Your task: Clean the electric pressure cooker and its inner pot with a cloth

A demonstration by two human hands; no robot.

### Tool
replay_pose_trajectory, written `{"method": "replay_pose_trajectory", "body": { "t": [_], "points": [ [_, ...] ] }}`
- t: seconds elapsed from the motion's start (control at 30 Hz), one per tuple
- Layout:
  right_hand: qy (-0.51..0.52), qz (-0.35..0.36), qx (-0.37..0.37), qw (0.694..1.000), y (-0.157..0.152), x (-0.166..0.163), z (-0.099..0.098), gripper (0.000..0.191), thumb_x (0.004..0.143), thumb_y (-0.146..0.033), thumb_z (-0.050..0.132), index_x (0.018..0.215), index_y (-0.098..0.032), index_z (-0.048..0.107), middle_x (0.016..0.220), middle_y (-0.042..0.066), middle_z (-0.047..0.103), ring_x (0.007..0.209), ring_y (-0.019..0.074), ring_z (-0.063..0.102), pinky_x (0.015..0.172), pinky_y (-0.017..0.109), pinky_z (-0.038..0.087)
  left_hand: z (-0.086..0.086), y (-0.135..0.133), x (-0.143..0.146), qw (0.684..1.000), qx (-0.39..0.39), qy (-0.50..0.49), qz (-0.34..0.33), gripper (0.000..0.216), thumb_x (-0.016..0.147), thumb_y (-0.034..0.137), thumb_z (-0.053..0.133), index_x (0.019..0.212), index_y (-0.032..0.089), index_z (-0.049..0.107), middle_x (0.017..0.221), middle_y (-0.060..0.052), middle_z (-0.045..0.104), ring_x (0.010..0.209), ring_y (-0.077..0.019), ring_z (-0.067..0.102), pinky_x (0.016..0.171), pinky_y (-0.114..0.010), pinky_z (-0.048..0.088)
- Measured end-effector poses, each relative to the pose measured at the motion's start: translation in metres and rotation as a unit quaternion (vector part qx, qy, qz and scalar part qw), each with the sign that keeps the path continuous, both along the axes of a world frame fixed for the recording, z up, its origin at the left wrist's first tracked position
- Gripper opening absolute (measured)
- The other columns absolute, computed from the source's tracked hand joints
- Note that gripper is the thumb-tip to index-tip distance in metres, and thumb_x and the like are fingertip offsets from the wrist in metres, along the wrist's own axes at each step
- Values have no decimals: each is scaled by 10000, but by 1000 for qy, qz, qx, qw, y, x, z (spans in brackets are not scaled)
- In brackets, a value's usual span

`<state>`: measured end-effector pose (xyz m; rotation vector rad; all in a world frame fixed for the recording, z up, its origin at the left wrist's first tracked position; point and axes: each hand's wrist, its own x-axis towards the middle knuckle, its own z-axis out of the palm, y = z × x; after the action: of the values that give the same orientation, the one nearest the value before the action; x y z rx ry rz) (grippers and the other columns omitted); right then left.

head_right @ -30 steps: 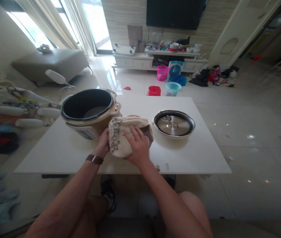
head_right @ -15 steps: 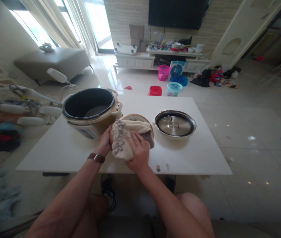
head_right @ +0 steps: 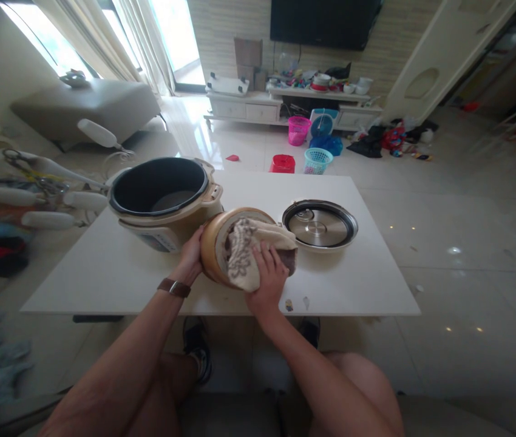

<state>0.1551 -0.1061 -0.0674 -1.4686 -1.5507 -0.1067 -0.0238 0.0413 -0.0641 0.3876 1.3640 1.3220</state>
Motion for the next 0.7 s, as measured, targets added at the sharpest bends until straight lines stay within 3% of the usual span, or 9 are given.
{"method": "replay_pose_trajectory", "body": {
  "t": [0.1,0.17,0.37,0.53,0.7],
  "points": [
    [106,-50,25,993,-4,3,-7,617,969,-334,580,1574,-248,499,1573,143,598,1480,335,526,1184,561,414,4,-1,2,1000,-4,27,8,294,831,387,856,966,128,822,982,-112,826,942,-216,766,813,-298,607],
    [121,-41,21,992,-16,-6,-9,616,971,-325,570,1577,-251,487,1568,139,602,1483,331,522,1187,566,410,7,-2,3,999,-14,43,15,300,823,390,861,951,123,820,984,-116,826,936,-220,763,795,-298,604],
    [-28,73,2,997,-43,-39,4,567,937,-307,561,1503,-272,577,1514,106,665,1473,329,528,1111,491,384,19,-6,5,999,-15,44,-5,315,846,406,817,930,103,813,908,-116,812,818,-214,737,716,-307,586],
    [-86,83,21,993,-8,-16,30,589,931,-342,567,1514,-263,572,1538,104,654,1452,306,543,1103,459,394,21,-9,9,996,9,87,-34,394,797,487,837,894,105,813,863,-105,796,776,-210,709,691,-309,549],
    [-42,-19,34,998,32,19,38,610,943,-446,554,1513,-229,577,1574,132,614,1498,350,506,1174,536,412,12,-5,13,993,29,102,-44,495,748,563,856,900,93,815,912,-134,797,811,-237,715,717,-336,549]
  ]
}}
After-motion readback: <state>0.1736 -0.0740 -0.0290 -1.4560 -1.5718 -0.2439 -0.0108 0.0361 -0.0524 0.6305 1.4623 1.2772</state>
